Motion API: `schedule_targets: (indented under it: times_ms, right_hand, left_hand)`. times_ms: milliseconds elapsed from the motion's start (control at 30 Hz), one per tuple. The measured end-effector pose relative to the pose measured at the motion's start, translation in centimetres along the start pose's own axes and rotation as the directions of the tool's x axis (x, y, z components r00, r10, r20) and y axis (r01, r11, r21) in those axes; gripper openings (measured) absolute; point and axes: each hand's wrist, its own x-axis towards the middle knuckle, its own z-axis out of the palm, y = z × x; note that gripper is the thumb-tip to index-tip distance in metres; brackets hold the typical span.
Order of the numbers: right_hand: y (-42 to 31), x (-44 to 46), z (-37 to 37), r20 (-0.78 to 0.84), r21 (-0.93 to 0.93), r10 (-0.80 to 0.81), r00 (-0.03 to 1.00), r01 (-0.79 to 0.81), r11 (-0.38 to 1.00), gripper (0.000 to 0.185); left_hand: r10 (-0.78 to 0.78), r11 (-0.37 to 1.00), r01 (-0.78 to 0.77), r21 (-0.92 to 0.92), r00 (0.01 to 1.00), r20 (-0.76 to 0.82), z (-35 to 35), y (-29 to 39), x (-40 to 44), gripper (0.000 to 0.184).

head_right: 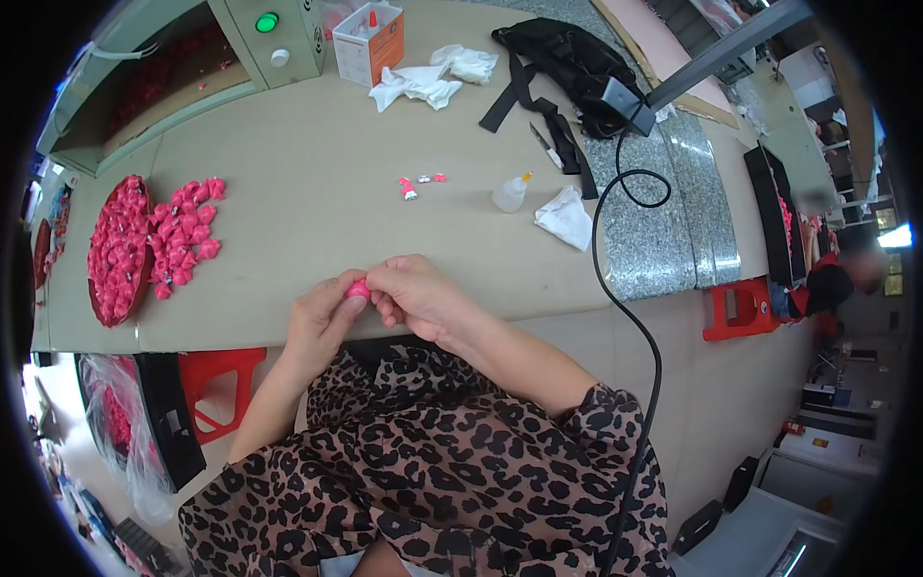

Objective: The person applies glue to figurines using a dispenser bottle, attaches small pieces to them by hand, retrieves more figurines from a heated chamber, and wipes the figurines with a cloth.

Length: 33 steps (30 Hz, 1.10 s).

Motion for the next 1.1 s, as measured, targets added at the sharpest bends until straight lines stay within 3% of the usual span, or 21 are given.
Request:
schedule_targets:
  times_ms: [267, 467, 667, 1100]
  right_hand:
    - [0.5, 0.0, -0.1, 0.012, 0.022, -0.032, 0.999, 0.032, 0.999, 0.01]
    - [0.8, 0.0, -0.3, 0.014, -0.038, -0.068, 0.998, 0.068, 0.997, 0.012]
    - [1.1, 0.2, -0.5, 0.039, -0.021, -0.086, 0.996, 0.087, 0.996, 0.014]
    - [-0.2, -1.3, 0.7, -0.019, -0.062, -0.033, 0.999, 0.031, 0.998, 0.011]
  left_hand:
    - [-0.05, 0.999, 0.05, -0.018, 0.999, 0.012, 0.0, 0.2, -0.3, 0.024]
    - [0.035, 0.997, -0.035, 0.074, 0.999, -0.007, 0.4, -0.5, -0.4, 0.023]
    - [-0.042, 0.999, 0.043, -0.012, 0.999, 0.006, 0.4, 0.2, -0.3, 0.021]
    - [0.057, 0.997, -0.057, 0.046, 0.998, 0.01, 0.1, 0.0, -0.3, 0.023]
